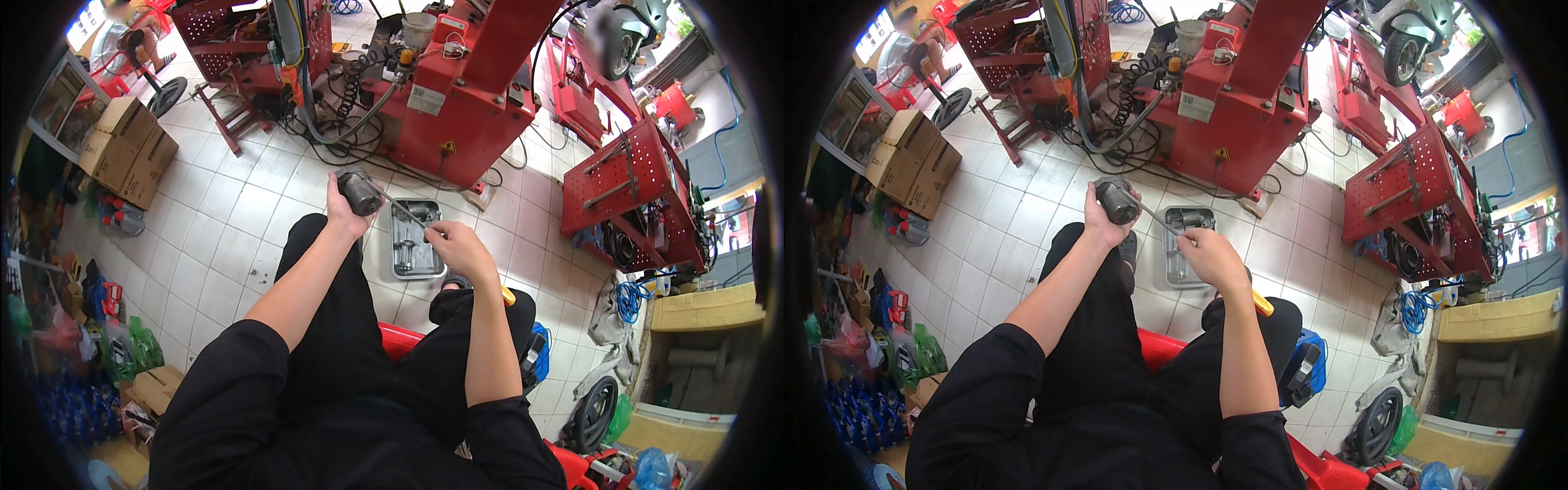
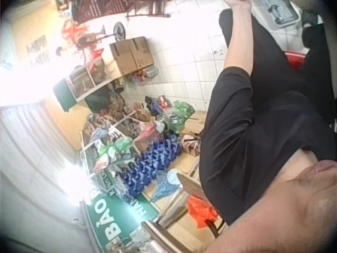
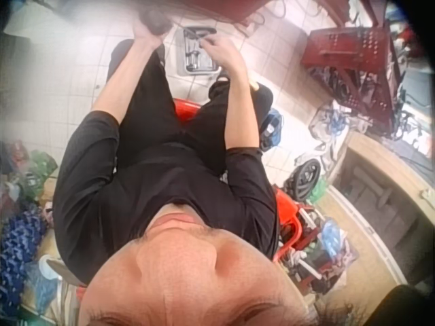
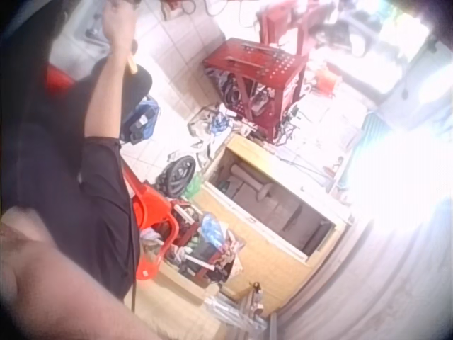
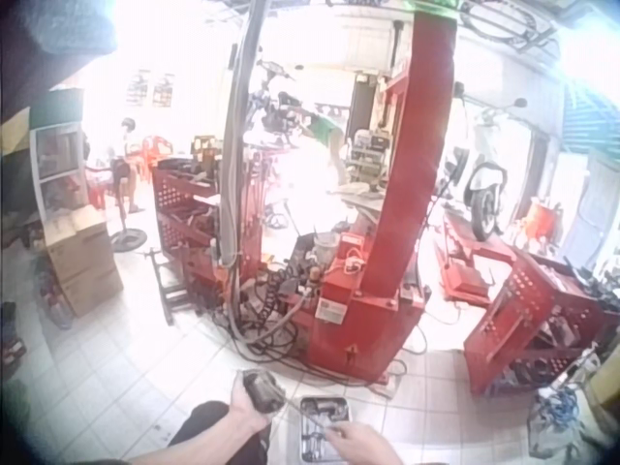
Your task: The person sits on a red chair in a workshop and works on a small mechanical part held in their lap. They use a yellow-handled screwdriver to manipulate internal components of the part, occasionally placing it into a metal tray on the floor.
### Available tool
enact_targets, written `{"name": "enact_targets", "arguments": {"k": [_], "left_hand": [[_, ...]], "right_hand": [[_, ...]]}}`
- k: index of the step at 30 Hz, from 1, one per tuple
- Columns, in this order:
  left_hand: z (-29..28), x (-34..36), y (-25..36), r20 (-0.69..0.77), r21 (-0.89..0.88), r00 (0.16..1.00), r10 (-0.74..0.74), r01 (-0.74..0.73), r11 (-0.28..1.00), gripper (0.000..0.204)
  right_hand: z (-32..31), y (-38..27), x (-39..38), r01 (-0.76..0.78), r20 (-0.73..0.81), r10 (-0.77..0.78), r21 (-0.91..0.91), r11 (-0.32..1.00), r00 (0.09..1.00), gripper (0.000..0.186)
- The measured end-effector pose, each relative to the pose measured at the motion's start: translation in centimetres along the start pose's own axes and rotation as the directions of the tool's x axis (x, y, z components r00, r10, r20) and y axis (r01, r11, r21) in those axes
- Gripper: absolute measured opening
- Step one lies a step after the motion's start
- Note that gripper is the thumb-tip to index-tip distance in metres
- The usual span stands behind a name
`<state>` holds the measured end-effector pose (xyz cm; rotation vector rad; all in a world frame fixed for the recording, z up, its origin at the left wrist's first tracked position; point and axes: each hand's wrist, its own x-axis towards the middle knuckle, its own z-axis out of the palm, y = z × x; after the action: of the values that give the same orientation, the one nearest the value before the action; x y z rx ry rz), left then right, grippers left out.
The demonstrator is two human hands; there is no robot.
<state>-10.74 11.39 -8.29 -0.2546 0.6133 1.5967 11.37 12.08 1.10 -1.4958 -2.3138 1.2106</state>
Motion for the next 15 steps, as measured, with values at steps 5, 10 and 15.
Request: {"name": "enact_targets", "arguments": {"k": [5,10,15], "left_hand": [[0.7,-0.7,0.0,-0.041,0.043,0.998,0.047,-0.045,0.998,0.073],[0.0,-0.1,0.1,0.014,0.012,1.0,0.001,-0.001,1.0,0.069],[0.4,-0.3,-0.3,0.043,0.01,0.999,-0.012,0.012,1.0,0.062]], "right_hand": [[0.3,-0.8,-0.1,-0.039,-0.027,0.038,-0.039,0.998,0.999,0.033],[0.7,-1.7,-0.4,-0.031,-0.046,0.028,-0.06,0.998,0.999,0.033],[1.0,-2.7,-0.9,-0.025,-0.082,0.016,-0.108,0.994,0.996,0.032]]}}
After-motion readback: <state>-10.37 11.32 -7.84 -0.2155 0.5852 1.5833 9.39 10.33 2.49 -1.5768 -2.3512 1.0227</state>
